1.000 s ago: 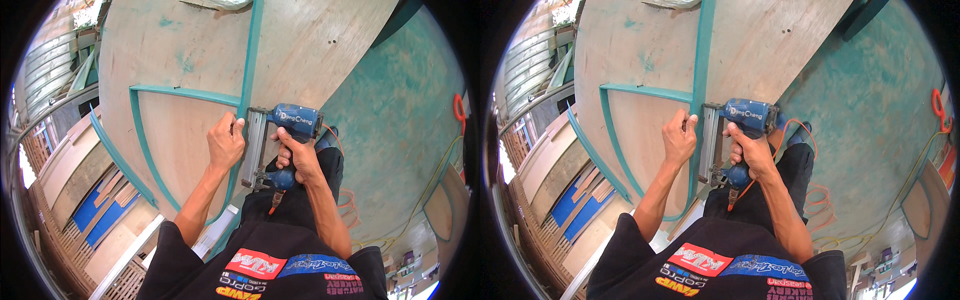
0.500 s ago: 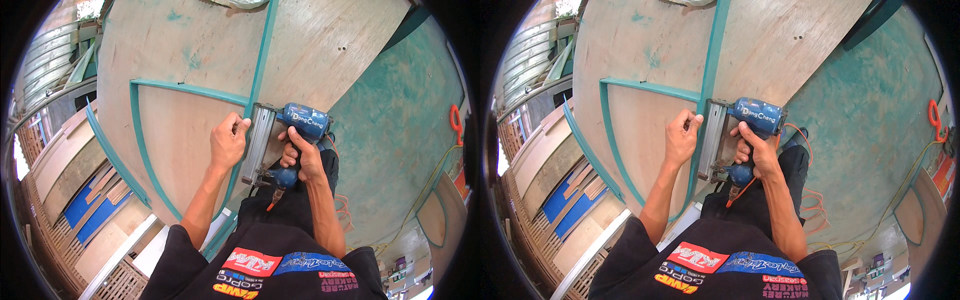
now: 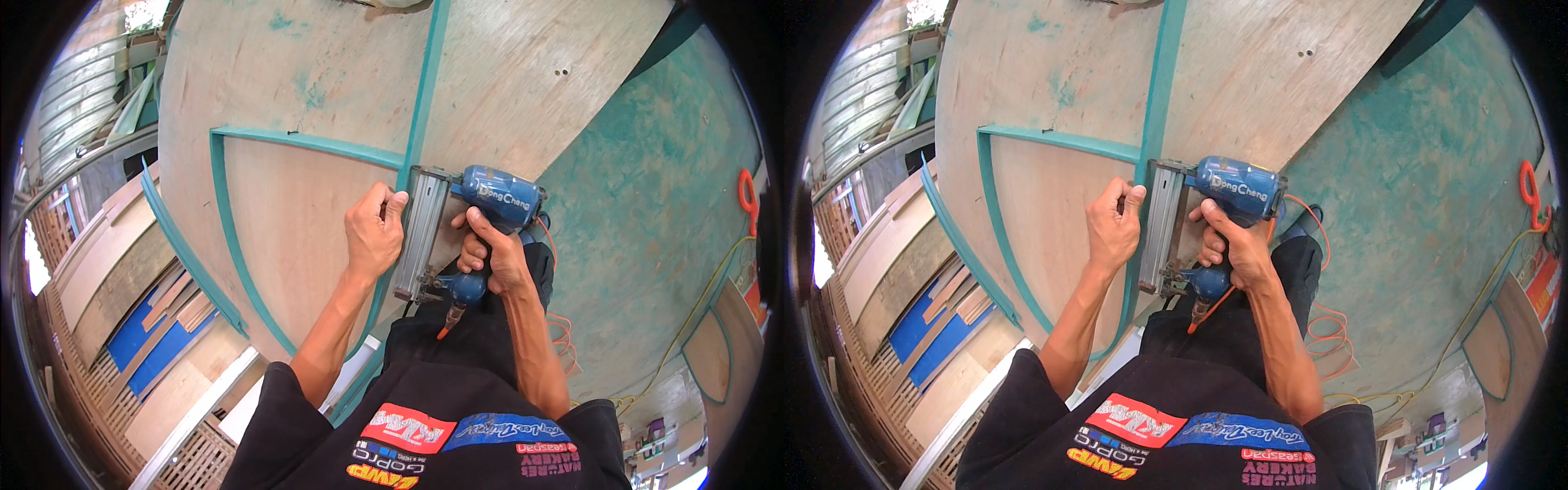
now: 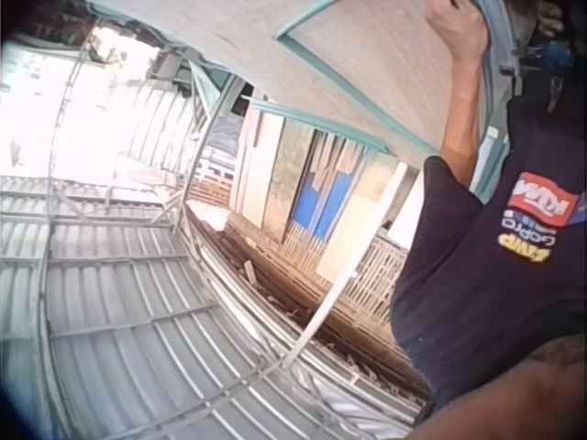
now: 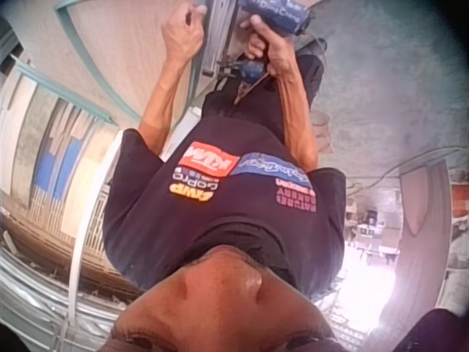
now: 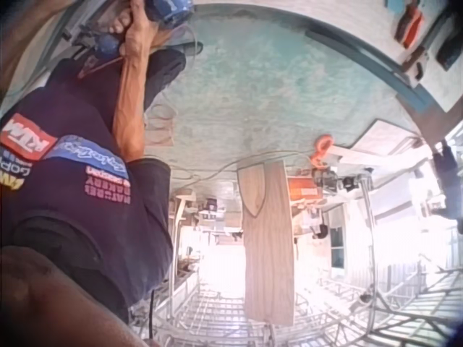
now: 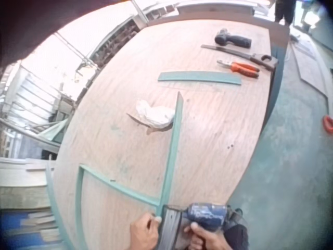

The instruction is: The person aligns teal wooden strips along a guide on a plywood board and secures them using a pneumatic nail gun.

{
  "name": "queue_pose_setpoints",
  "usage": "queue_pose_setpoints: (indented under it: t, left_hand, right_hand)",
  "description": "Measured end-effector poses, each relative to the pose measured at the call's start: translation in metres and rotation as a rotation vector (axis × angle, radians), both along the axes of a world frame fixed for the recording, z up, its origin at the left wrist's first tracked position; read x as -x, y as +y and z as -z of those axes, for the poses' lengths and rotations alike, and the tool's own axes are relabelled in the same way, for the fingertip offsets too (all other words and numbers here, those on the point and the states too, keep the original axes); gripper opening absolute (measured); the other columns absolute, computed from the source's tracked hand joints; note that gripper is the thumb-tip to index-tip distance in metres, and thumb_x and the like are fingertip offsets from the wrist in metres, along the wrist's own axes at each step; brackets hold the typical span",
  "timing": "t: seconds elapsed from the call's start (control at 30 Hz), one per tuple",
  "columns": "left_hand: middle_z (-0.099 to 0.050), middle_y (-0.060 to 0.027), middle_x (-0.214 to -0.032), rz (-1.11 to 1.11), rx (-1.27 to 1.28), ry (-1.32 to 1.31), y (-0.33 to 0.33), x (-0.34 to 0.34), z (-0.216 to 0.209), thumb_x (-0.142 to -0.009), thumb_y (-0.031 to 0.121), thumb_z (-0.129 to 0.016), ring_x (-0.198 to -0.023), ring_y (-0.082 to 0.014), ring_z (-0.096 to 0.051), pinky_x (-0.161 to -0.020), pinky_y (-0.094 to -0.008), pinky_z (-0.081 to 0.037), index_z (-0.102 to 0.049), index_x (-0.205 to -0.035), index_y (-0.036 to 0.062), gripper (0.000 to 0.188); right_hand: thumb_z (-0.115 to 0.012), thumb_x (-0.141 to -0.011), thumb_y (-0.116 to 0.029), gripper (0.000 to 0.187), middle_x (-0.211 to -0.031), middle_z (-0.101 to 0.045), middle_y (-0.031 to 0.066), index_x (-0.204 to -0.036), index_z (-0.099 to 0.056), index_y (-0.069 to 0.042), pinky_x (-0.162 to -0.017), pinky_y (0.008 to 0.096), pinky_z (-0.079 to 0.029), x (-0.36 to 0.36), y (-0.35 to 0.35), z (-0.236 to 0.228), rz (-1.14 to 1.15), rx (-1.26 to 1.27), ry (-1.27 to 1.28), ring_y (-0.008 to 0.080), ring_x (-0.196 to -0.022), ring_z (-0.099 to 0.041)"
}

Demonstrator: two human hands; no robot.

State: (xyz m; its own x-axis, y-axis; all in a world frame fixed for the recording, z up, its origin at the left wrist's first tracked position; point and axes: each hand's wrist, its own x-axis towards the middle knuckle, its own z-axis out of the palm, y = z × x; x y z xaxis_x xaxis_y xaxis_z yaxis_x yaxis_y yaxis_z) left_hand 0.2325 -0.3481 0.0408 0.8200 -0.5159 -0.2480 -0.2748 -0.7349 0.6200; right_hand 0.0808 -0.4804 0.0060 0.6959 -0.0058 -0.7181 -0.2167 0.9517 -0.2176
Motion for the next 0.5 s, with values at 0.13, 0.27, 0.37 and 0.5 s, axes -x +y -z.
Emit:
queue_pose_setpoints:
  t: [0.13, 0.27, 0.37, 0.5]
  left_hand:
    - [-0.043, -0.0125, -0.061, 0.024, -0.017, 0.001, -0.003, -0.002, -0.002, -0.098, 0.018, -0.065, -0.054, -0.0197, -0.039, -0.052, -0.0364, -0.037, -0.046, -0.075, -0.0009, 0.035]
    - [-0.042, -0.013, -0.061, 0.044, 0.021, -0.022, 0.002, -0.002, 0.002, -0.098, 0.018, -0.064, -0.054, -0.0212, -0.038, -0.052, -0.0371, -0.036, -0.045, -0.075, -0.0005, 0.035]
    - [-0.043, -0.0131, -0.061, 0.053, 0.012, -0.026, 0.0, -0.002, 0.002, -0.099, 0.018, -0.063, -0.054, -0.0233, -0.038, -0.053, -0.0381, -0.037, -0.045, -0.075, -0.0006, 0.036]
    - [-0.043, -0.013, -0.061, 0.09, 0.03, -0.131, 0.002, 0.003, 0.01, -0.1, 0.02, -0.062, -0.056, -0.0255, -0.042, -0.055, -0.0399, -0.038, -0.045, -0.076, -0.001, 0.036]
  right_hand:
    - [-0.063, -0.099, -0.037, 0.034, -0.056, -0.037, -0.005, -0.1, -0.062, -0.003, -0.05, 0.0286, -0.039, -0.001, -0.001, -0.001, 0.008, -0.011, -0.005, 0.0081, -0.045, -0.039]
    - [-0.067, -0.097, -0.033, 0.031, -0.055, -0.039, -0.004, -0.1, -0.065, -0.002, -0.048, 0.0286, -0.039, -0.003, 0.001, -0.004, 0.034, -0.027, 0.009, 0.0086, -0.044, -0.04]
    - [-0.066, -0.098, -0.035, 0.033, -0.055, -0.037, -0.0047, -0.103, -0.065, -0.002, -0.049, 0.0285, -0.038, -0.002, 0.001, -0.003, 0.029, -0.016, 0.001, 0.0082, -0.045, -0.039]
    - [-0.064, -0.099, -0.037, 0.035, -0.056, -0.036, -0.0053, -0.106, -0.064, -0.002, -0.05, 0.0285, -0.037, -0.001, 0.003, -0.002, 0.031, -0.02, -0.009, 0.0079, -0.045, -0.038]
